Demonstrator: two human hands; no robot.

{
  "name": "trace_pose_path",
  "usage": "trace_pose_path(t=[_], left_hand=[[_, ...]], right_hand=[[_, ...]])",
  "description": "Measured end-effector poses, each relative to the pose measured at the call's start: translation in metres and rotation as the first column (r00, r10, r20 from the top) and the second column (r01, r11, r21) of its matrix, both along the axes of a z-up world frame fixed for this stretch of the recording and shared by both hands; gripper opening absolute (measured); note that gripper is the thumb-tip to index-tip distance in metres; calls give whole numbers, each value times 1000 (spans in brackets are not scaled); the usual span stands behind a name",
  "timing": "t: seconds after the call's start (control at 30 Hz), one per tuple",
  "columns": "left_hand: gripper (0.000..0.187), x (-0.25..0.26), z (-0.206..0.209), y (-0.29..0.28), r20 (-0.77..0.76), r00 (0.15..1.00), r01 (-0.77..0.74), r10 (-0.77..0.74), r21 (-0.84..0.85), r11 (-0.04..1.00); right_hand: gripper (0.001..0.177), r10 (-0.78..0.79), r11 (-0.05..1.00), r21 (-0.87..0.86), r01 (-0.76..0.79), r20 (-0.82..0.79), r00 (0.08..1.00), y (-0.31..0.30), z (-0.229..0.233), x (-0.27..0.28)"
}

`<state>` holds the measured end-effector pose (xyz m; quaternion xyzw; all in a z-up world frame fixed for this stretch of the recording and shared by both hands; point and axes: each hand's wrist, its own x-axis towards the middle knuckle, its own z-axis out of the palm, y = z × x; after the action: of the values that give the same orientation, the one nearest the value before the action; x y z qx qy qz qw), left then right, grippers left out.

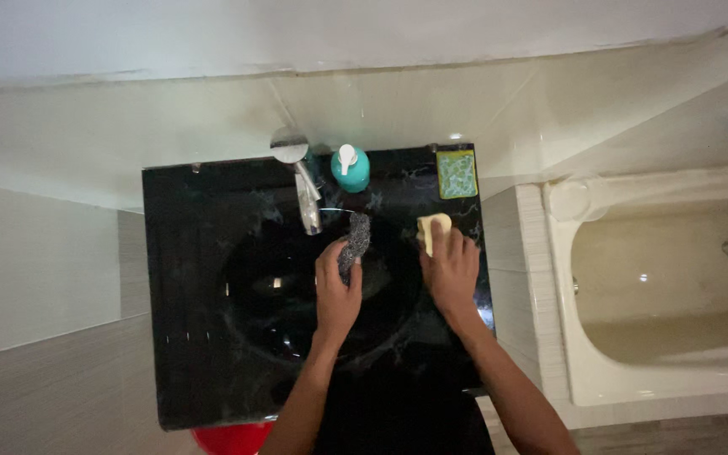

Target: The person wipes a black marble bathroom sink and countertop using a yellow sponge. They clean the basin, faucet, and surrounding surfaces, occasionally dipping the sponge into a red bucket of water.

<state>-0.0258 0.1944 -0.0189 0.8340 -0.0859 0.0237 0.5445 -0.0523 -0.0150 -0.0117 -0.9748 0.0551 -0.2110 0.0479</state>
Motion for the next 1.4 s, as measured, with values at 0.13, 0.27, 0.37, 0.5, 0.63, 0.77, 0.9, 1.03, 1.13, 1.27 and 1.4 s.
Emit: trace_pose_path(t=[0.13,0.27,0.37,0.5,0.63,0.77,0.9,1.03,1.13,1.27,1.4], left_hand=[[43,-2,3,8,-2,1000,22,-22,6,1000],[43,-5,7,14,-35,998,45,-45,-9,999],[43,-4,8,19,-40,997,69,-70,-14,998],[42,3,6,22,-35,998,58,-60,-41,997],[42,14,-2,21,-19,998,57,-57,-20,998],[42,22,-15,20,31,999,34,-33,-34,999],[42,28,-21,23,-26,1000,17,-17,-20,1000],[44,27,-22,22,-73,997,-3,5,25,1000],[44,27,-20,23,-74,997,7,-6,20,1000],[44,27,-16,20,-42,999,15,-15,13,1000],[43,30,-20,18,-18,1000,-11,11,12,1000]], right_hand=[[69,22,998,66,-19,-52,998,2,-2,16],[90,24,999,24,-21,-117,993,14,1,13],[94,38,998,56,-29,-174,984,17,5,8],[87,76,996,50,-69,-153,985,16,7,4],[76,51,999,8,-50,-150,987,16,1,11],[70,9,999,-51,-15,-114,993,20,-8,26],[70,31,993,-111,-42,-98,995,24,-11,67],[71,52,992,-112,-61,-80,995,32,-12,108],[73,77,995,-59,-82,-87,993,31,-8,110],[78,144,989,-4,-145,-88,986,34,-3,82],[83,122,991,-27,-128,-160,979,41,-6,51]])
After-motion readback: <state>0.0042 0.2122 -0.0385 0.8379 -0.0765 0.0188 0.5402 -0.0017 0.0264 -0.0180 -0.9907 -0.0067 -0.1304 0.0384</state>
